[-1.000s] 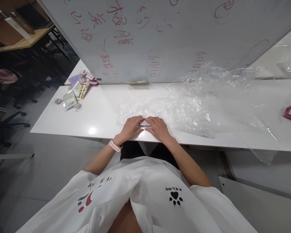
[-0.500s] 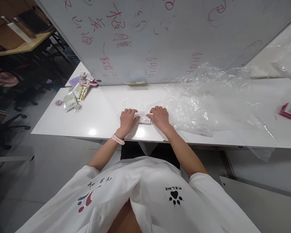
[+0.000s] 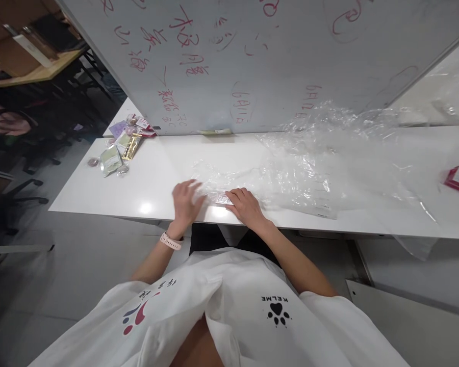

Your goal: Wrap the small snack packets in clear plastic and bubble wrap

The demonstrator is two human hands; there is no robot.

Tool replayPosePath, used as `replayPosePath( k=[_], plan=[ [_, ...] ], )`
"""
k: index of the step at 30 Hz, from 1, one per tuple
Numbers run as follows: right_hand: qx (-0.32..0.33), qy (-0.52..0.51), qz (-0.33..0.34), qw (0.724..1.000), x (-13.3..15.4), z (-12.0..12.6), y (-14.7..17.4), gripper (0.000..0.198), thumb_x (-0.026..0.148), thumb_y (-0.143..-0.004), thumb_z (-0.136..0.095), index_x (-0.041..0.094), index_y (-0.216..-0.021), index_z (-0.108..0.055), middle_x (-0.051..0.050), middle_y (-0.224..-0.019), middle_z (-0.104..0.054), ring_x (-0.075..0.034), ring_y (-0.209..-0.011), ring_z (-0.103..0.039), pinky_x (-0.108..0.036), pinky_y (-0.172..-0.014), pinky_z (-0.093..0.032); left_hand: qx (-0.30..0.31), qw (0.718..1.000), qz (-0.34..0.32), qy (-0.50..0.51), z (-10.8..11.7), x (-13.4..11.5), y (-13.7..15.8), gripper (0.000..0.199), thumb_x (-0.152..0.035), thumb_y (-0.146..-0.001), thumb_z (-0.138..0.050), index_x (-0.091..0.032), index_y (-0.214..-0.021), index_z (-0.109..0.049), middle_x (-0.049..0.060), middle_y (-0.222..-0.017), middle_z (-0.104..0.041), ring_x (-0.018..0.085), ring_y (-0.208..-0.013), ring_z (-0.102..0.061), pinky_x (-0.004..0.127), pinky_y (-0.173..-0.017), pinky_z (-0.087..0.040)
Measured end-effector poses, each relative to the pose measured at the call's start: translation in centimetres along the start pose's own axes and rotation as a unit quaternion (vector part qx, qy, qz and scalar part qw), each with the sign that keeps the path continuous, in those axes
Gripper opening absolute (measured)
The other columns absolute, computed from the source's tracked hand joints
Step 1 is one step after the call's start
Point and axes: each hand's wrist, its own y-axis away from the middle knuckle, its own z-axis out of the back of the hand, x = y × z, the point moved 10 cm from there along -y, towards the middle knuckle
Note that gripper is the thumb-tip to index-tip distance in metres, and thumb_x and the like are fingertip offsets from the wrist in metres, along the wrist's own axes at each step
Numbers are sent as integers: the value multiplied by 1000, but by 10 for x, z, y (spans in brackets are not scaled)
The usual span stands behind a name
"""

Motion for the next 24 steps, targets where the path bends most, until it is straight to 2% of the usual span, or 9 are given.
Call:
replayPosePath(
  k=[2,4,7,9,12,15,19,22,24],
  plan=[
    [-20,-13,-5,1000,0,3,2,35,34,-98,-57,16,-128,-61,-13,-114,-67,-27,-98,-55,-39,-83,-50,-169,970,143,99,40,25,30,40,-29,-86,-72,-24,-123,-59,12,-140,-55,27,-134,-49,49,-117,-35],
    [-38,-29,-12,999,1,5,4,35,34,-99,-56,17,-129,-61,-12,-113,-67,-27,-97,-55,-39,-83,-51,-240,887,300,255,45,53,68,45,-25,-83,-76,-24,-123,-55,11,-140,-54,23,-129,-55,42,-111,-44],
    [-58,-54,-26,996,2,8,7,35,35,-100,-55,19,-130,-62,-11,-113,-67,-27,-99,-56,-39,-81,-51,-164,730,456,482,0,62,94,43,-18,-77,-82,-21,-112,-58,11,-127,-63,21,-113,-66,37,-102,-53],
    [-61,-72,-31,995,2,8,9,34,36,-99,-56,21,-129,-62,-11,-114,-67,-27,-100,-56,-39,-82,-51,-98,676,479,552,-26,55,84,40,-16,-73,-84,-17,-104,-60,10,-112,-68,20,-102,-70,36,-96,-55],
    [-61,-91,-30,994,1,9,9,33,35,-98,-58,21,-127,-63,-10,-113,-67,-26,-100,-56,-40,-85,-51,-94,716,448,527,-42,54,51,37,-13,-68,-86,-15,-97,-63,4,-91,-70,14,-83,-70,30,-85,-56],
    [-57,-94,-25,994,0,7,7,32,34,-97,-59,20,-126,-64,-10,-113,-67,-26,-99,-55,-40,-86,-51,-133,828,348,419,-48,42,27,23,-17,-73,-81,-15,-90,-65,1,-83,-70,13,-77,-68,29,-80,-55],
    [-52,-66,-39,996,-1,3,6,22,29,-98,-54,18,-109,-70,-12,-105,-67,-28,-98,-56,-41,-85,-51,-39,966,108,231,-73,-16,22,19,-22,-93,-56,-21,-108,-68,5,-104,-75,20,-99,-72,42,-100,-54],
    [-70,-47,-49,995,9,12,22,24,22,-99,-47,18,-101,-71,-14,-109,-66,-29,-109,-57,-43,-90,-50,32,992,-69,101,-88,-53,36,36,-19,-101,-38,-20,-131,-57,10,-128,-70,23,-128,-61,51,-118,-40],
    [-115,-25,-91,989,10,29,45,22,22,-99,-48,20,-103,-70,-13,-112,-67,-27,-110,-57,-43,-92,-48,57,990,-121,39,-92,-61,43,41,-17,-102,-33,-17,-141,-47,13,-137,-64,23,-138,-52,53,-121,-35]
  ],
)
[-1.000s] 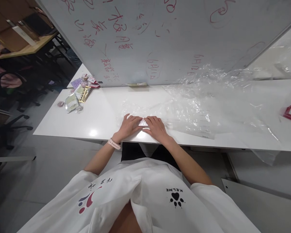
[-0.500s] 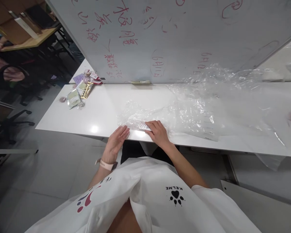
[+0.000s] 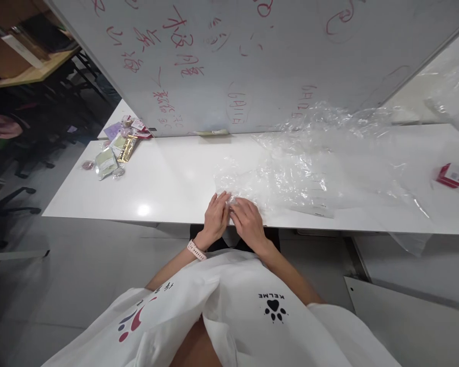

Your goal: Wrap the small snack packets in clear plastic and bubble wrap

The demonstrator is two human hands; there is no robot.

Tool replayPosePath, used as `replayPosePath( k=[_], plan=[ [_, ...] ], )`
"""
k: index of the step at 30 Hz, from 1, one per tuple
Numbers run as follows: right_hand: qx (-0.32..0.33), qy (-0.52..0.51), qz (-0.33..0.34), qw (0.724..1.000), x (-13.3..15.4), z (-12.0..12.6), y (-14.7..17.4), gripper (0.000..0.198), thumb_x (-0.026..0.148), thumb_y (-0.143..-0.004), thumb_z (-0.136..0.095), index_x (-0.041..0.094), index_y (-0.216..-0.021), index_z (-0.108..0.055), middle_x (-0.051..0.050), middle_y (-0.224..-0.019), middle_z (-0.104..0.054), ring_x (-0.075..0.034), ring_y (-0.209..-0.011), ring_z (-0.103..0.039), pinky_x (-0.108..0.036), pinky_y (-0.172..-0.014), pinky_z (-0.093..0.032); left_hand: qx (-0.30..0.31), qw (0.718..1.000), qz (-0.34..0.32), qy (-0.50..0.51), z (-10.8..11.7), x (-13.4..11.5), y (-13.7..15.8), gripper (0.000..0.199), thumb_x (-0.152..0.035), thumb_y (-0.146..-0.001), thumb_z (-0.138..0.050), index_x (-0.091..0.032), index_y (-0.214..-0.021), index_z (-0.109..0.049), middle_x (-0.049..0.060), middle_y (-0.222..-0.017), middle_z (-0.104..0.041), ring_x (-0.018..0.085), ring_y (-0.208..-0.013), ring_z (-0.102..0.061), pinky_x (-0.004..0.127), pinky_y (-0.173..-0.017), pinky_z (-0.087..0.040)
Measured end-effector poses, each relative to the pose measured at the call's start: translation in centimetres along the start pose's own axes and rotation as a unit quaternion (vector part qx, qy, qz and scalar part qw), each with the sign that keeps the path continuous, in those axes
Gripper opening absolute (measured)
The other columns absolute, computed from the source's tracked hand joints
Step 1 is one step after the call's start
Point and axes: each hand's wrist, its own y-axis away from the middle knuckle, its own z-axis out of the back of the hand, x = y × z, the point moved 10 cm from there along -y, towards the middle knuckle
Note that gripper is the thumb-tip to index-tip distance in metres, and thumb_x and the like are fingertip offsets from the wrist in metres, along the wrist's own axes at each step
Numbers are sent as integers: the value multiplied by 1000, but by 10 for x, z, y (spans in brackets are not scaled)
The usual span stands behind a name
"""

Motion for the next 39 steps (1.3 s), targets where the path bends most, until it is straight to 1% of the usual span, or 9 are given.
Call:
replayPosePath(
  k=[4,8,12,16,20,27,29,33,39],
  plan=[
    [-79,121,-149,978,-29,44,39,22,35,-98,-57,20,-88,-71,-10,-88,-67,-25,-86,-58,-40,-79,-45,24,997,-14,-67,0,-3,-2,43,-13,-102,-34,-14,-144,-40,15,-133,-66,23,-139,-51,51,-120,-36],
    [-70,142,-218,963,-54,44,30,37,52,-95,-56,18,-94,-71,-12,-91,-65,-29,-91,-56,-43,-79,-44,9,995,-40,-96,0,-8,-6,30,-11,-100,-40,-19,-124,-56,11,-131,-68,24,-132,-58,49,-114,-41],
    [-106,-26,-153,982,-39,23,-18,28,40,-99,-51,20,-94,-70,-12,-100,-68,-28,-102,-59,-47,-92,-47,1,994,-52,-93,-2,-4,-6,19,-11,-98,-46,-19,-105,-61,10,-120,-72,25,-122,-64,50,-110,-44],
    [23,-191,-3,981,5,-22,-51,31,26,-101,-41,24,-111,-71,-8,-112,-72,-24,-108,-64,-46,-99,-49,43,998,-13,-40,-9,16,2,16,-14,-96,-48,-17,-103,-62,11,-98,-72,25,-96,-69,45,-91,-55],
    [124,-253,40,959,16,-45,-47,37,31,-103,-38,26,-128,-66,-7,-127,-69,-23,-119,-63,-48,-103,-50,91,996,-9,-7,-15,27,18,18,-17,-97,-46,-16,-104,-63,10,-89,-69,23,-82,-67,38,-73,-58],
    [135,-263,39,954,5,-40,-36,36,34,-104,-41,25,-129,-65,-8,-131,-66,-24,-127,-59,-47,-108,-48,-91,995,-29,-5,43,18,27,26,-24,-96,-57,-19,-122,-54,16,-124,-59,27,-123,-59,47,-99,-55],
    [148,-250,38,956,2,-43,-36,34,35,-103,-43,24,-122,-69,-8,-126,-68,-24,-122,-62,-45,-103,-52,-61,997,-42,27,45,15,20,40,-24,-95,-59,-19,-133,-47,17,-133,-55,28,-133,-53,50,-106,-51],
    [181,-244,3,953,-9,-50,-33,29,36,-99,-53,26,-121,-69,-8,-125,-68,-24,-114,-65,-44,-95,-56,79,987,-111,79,26,6,8,50,-24,-98,-54,-22,-144,-37,16,-140,-54,26,-140,-48,51,-114,-44],
    [129,-166,-3,978,-14,-29,-9,48,37,-92,-65,25,-137,-56,-12,-137,-59,-28,-128,-54,-49,-103,-50,127,986,-102,46,14,16,-3,40,-25,-101,-49,-21,-139,-41,15,-131,-61,26,-125,-59,47,-103,-50]
  ],
)
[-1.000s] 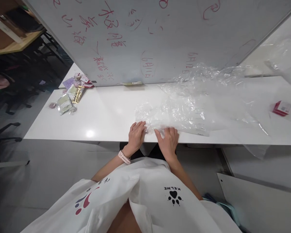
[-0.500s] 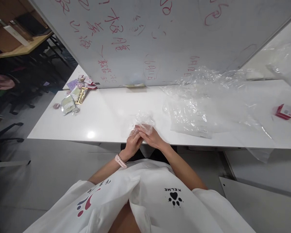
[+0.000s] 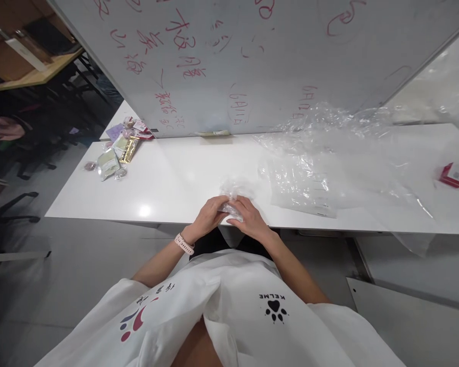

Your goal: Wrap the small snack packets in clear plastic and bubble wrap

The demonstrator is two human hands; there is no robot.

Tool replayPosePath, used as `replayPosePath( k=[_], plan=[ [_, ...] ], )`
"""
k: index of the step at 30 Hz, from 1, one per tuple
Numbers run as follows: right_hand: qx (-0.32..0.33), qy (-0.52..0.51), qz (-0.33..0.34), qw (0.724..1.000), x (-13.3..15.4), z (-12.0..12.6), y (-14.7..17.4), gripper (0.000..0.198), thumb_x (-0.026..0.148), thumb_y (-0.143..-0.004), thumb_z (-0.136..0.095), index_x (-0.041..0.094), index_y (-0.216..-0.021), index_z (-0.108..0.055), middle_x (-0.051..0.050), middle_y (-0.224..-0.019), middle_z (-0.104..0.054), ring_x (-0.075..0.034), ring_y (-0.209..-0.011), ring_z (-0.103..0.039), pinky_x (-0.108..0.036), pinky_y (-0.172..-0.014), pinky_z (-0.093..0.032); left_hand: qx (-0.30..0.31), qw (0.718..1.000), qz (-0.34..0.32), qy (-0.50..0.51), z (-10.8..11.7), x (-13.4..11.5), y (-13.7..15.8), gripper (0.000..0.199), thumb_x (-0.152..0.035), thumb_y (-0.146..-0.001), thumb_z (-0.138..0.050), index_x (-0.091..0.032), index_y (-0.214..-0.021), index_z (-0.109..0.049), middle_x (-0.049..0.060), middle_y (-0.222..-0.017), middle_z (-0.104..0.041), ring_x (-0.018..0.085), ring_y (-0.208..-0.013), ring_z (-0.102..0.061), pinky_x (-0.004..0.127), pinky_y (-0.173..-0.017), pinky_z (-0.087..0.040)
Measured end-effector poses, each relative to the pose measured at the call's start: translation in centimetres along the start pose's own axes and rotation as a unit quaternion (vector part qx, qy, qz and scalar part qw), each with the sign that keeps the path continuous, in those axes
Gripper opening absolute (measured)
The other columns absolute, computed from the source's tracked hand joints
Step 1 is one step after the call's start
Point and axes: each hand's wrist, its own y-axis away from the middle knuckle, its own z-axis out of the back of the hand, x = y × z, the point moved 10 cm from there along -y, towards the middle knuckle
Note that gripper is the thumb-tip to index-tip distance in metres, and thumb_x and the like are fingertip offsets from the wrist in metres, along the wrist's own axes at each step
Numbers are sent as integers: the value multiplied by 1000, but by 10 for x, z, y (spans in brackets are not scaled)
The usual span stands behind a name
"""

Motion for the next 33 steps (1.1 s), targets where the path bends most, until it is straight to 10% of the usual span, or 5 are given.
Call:
replayPosePath(
  k=[10,14,21,27,33],
  plan=[
    [-86,57,-144,984,-43,26,-42,33,47,-100,-46,22,-107,-65,-5,-90,-71,-23,-83,-63,-39,-81,-49,36,987,153,43,8,43,-46,29,-43,-101,-49,-20,-90,-60,5,-88,-61,18,-80,-57,31,-72,-45],
    [-143,93,-168,971,-52,37,-59,39,53,-99,-48,20,-112,-63,-9,-101,-68,-24,-87,-62,-37,-78,-48,-19,982,188,-27,19,60,-65,27,-34,-94,-61,-20,-72,-57,6,-85,-58,22,-86,-53,34,-75,-43],
    [-22,141,32,989,-21,4,-59,38,40,-97,-57,21,-130,-58,-13,-131,-62,-30,-120,-54,-45,-95,-46,-64,966,251,-16,22,78,-72,5,-24,-92,-61,-21,-93,-58,6,-91,-61,22,-86,-55,34,-71,-43],
    [28,150,-56,987,-44,7,-84,26,33,-101,-46,21,-115,-65,-10,-105,-69,-26,-98,-60,-39,-85,-45,-70,988,133,23,18,54,-65,17,-31,-94,-62,-22,-109,-64,8,-111,-67,23,-108,-57,39,-94,-47],
    [33,112,-215,970,-77,15,-115,43,51,-104,-34,21,-87,-59,-6,-79,-66,-21,-73,-59,-31,-69,-38,-121,951,232,168,17,101,-54,63,-25,-86,-69,-26,-145,-46,12,-132,-61,22,-113,-62,40,-97,-49]
  ],
)
